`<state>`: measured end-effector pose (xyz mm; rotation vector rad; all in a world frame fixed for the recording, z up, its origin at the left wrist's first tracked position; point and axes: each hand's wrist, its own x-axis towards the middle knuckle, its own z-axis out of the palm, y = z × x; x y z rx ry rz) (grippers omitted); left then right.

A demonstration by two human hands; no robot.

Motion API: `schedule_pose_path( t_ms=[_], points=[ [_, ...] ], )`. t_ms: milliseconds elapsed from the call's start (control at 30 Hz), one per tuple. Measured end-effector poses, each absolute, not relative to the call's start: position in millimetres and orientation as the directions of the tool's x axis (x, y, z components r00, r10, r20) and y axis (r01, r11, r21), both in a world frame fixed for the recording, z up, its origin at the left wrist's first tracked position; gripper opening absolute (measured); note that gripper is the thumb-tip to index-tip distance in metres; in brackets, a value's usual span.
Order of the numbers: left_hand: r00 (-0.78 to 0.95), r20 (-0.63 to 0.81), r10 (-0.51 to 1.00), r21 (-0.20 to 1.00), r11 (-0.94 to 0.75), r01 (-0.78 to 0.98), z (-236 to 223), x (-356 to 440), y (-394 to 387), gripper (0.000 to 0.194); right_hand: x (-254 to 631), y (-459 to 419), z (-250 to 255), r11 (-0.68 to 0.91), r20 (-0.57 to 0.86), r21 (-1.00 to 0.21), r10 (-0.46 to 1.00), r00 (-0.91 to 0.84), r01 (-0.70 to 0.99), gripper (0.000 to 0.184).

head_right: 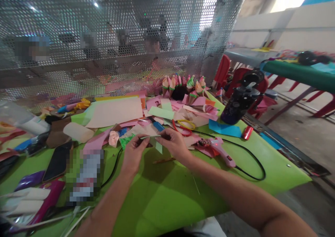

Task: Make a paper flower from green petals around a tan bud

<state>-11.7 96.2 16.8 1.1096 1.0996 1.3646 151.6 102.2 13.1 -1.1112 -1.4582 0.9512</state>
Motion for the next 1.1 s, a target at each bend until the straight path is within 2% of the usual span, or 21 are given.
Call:
schedule_pose_path(
  t_ms=[667,900,1100],
  points=[
    [-0.010,0.034,0.999,0.983,-0.035,-0.182,11.7,-10.1,96.5,0.019,149.6,100.8,14.7,0.263,0.263,-0.948,0.964,-0.021,0.179,0.019],
    [-0.023,0.025,0.999,0.982,-0.029,-0.189,11.8,-9.9,96.2,0.020,149.6,101.0,12.0,0.256,0.256,-0.949,0.966,-0.025,0.182,0.026],
    [-0.020,0.003,1.000,0.977,-0.008,-0.215,15.6,-8.9,94.6,0.021,150.6,101.8,12.6,0.209,0.202,-0.974,0.976,-0.077,0.090,0.035]
  ],
)
